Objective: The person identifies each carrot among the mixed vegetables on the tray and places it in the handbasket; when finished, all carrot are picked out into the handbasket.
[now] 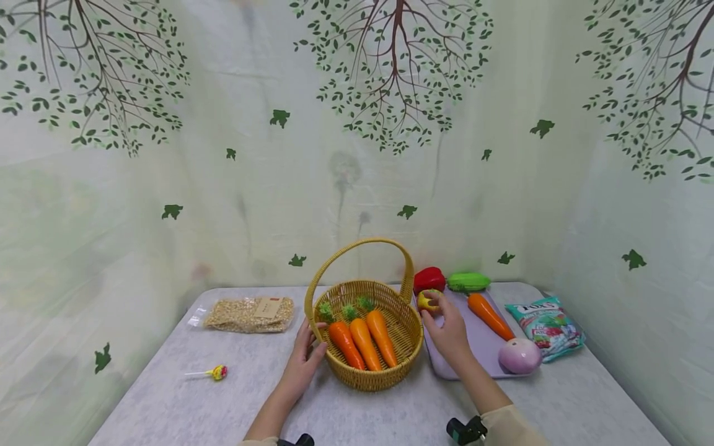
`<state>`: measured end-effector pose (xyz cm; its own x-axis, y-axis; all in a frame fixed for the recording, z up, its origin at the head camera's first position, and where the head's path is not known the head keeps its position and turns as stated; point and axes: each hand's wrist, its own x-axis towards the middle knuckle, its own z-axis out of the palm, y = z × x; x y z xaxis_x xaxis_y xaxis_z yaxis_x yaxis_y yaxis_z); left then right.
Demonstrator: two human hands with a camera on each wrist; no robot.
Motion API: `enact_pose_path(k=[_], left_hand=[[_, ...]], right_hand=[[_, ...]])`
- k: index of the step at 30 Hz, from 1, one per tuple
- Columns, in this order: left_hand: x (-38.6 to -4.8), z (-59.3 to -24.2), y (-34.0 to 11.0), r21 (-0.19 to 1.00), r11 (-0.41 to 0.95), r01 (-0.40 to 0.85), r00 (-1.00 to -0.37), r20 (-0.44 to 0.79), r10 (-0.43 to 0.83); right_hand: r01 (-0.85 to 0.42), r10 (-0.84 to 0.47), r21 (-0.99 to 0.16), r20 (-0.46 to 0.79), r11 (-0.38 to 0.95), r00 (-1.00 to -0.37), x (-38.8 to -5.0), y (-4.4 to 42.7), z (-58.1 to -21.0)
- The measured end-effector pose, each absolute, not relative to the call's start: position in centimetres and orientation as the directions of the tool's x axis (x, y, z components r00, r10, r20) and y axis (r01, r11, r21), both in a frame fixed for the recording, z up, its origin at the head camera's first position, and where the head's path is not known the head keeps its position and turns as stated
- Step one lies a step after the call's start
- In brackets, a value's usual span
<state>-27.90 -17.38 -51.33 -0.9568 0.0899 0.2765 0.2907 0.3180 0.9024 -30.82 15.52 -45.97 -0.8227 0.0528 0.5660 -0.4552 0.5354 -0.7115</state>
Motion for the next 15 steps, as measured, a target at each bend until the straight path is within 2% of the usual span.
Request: enact_pose_path(k=[5,10,15], left_hand=[[-27.8,-51.6,-17.5,0.901,0.319,0.295,-0.955,0.281,0.091],[-27.8,-51.6,-17.4,0.898,0.324,0.298,-0.954,0.286,0.087],[-27.8,-51.6,-17.4,0.893,0.327,0.31,-0.95,0.299,0.086]], right_hand=[[-0.32,0.18,-0.796,0.465,0.514,-0.867,-31.8,17.7,-45.4],[-0.206,0.247,-0.852,0.358,0.482,-0.901,-33.0,20.0,-45.2],[-0.15,0.292,-0.858,0.325,0.491,-0.9,-33.8,21.3,-45.0]])
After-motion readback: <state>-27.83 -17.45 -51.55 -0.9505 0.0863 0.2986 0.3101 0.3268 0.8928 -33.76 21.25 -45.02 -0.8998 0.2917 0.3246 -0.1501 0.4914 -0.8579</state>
